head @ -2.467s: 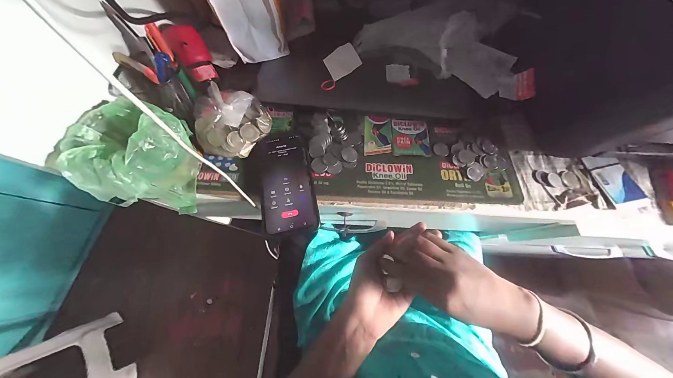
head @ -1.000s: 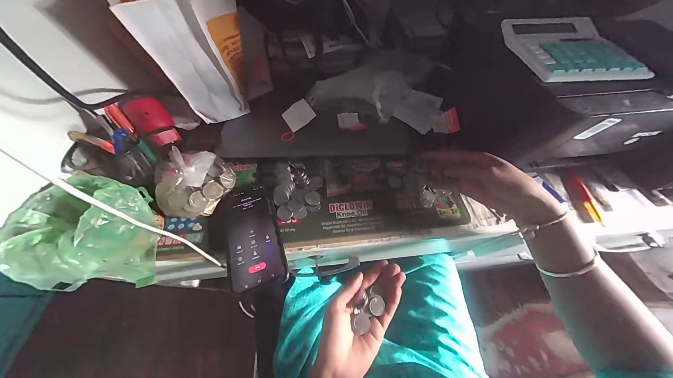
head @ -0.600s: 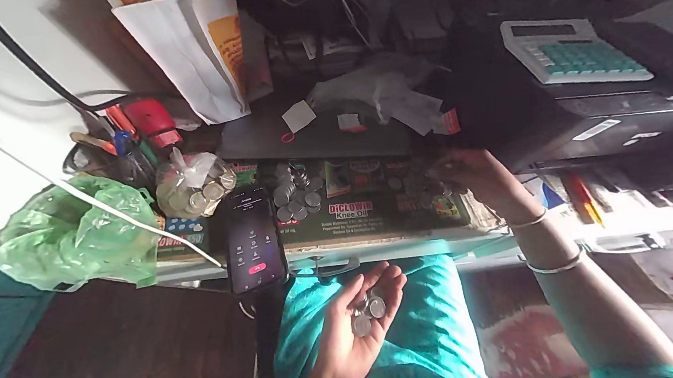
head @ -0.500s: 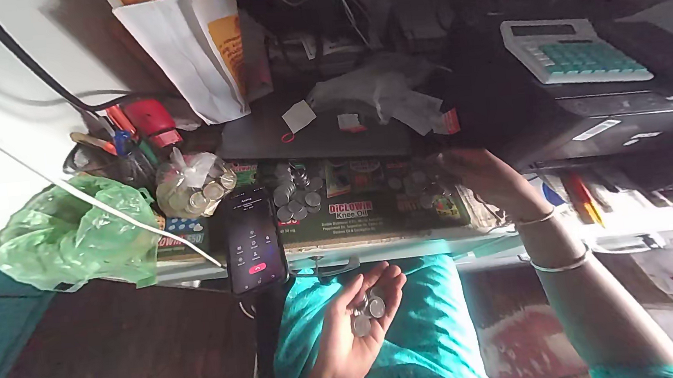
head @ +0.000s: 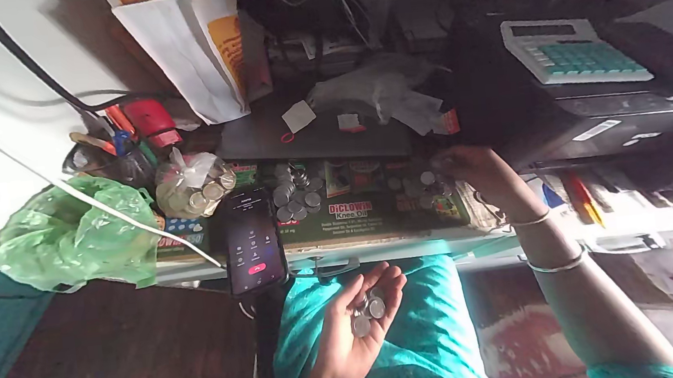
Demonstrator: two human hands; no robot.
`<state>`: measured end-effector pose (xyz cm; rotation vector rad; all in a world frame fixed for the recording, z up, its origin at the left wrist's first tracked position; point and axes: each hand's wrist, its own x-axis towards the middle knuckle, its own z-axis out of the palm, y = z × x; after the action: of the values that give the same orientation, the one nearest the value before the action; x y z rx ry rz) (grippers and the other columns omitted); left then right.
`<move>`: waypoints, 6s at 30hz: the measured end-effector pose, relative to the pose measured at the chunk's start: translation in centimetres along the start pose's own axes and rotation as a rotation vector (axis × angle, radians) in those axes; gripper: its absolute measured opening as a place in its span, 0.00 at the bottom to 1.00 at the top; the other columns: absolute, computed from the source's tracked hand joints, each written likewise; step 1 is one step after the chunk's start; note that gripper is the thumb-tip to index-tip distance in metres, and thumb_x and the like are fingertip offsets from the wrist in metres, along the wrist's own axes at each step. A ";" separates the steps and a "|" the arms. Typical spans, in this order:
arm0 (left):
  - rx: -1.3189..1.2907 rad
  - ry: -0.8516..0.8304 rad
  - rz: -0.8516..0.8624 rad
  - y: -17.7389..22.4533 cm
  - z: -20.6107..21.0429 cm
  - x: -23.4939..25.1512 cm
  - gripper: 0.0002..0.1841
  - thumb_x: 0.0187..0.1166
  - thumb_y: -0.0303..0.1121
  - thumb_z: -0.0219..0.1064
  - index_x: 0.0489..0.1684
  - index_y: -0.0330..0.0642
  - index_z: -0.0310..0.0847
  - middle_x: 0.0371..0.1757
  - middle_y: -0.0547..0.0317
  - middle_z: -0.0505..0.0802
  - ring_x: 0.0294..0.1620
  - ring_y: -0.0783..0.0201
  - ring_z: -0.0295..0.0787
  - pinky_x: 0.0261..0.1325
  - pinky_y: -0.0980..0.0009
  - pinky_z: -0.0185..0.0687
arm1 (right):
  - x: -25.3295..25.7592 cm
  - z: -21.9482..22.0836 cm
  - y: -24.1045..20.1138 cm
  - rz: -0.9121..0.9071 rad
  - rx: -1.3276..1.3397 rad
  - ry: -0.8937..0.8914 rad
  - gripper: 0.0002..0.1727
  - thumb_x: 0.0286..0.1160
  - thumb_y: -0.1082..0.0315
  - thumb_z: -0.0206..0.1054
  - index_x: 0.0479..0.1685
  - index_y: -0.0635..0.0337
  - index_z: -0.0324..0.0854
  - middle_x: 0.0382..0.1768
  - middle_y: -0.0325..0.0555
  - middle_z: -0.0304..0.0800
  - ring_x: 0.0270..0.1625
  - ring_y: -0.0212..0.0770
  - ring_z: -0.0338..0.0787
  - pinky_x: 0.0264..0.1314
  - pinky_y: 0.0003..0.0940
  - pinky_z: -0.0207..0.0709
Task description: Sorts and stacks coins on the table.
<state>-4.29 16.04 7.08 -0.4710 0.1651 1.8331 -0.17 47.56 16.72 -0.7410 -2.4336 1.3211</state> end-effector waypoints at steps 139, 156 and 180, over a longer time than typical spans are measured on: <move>0.057 -0.150 -0.018 -0.5 -0.3 0.4 0.26 0.93 0.40 0.40 0.77 0.34 0.73 0.67 0.40 0.87 0.64 0.51 0.89 0.66 0.61 0.85 | -11.9 11.4 -2.7 -1.075 -0.650 -0.376 0.14 0.83 0.76 0.57 0.57 0.67 0.86 0.47 0.52 0.94 0.50 0.47 0.93 0.55 0.34 0.86; 0.101 0.100 -0.009 -0.8 1.2 0.4 0.21 0.92 0.37 0.46 0.51 0.34 0.86 0.48 0.42 0.93 0.51 0.51 0.94 0.60 0.57 0.90 | -10.3 8.9 -1.5 -0.553 -0.176 -0.520 0.11 0.77 0.65 0.70 0.51 0.60 0.93 0.45 0.46 0.96 0.47 0.32 0.93 0.56 0.22 0.84; 0.036 0.100 -0.007 -0.7 1.4 0.3 0.27 0.95 0.37 0.37 0.61 0.27 0.83 0.60 0.36 0.93 0.64 0.46 0.92 0.66 0.59 0.89 | -4.2 2.8 -2.6 0.181 0.779 -0.084 0.12 0.87 0.75 0.53 0.44 0.62 0.85 0.36 0.44 0.93 0.33 0.31 0.92 0.41 0.23 0.89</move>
<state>-3.98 16.99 8.33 -0.5380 0.2643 1.7976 1.28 42.11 17.39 -0.6875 -1.6787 2.1898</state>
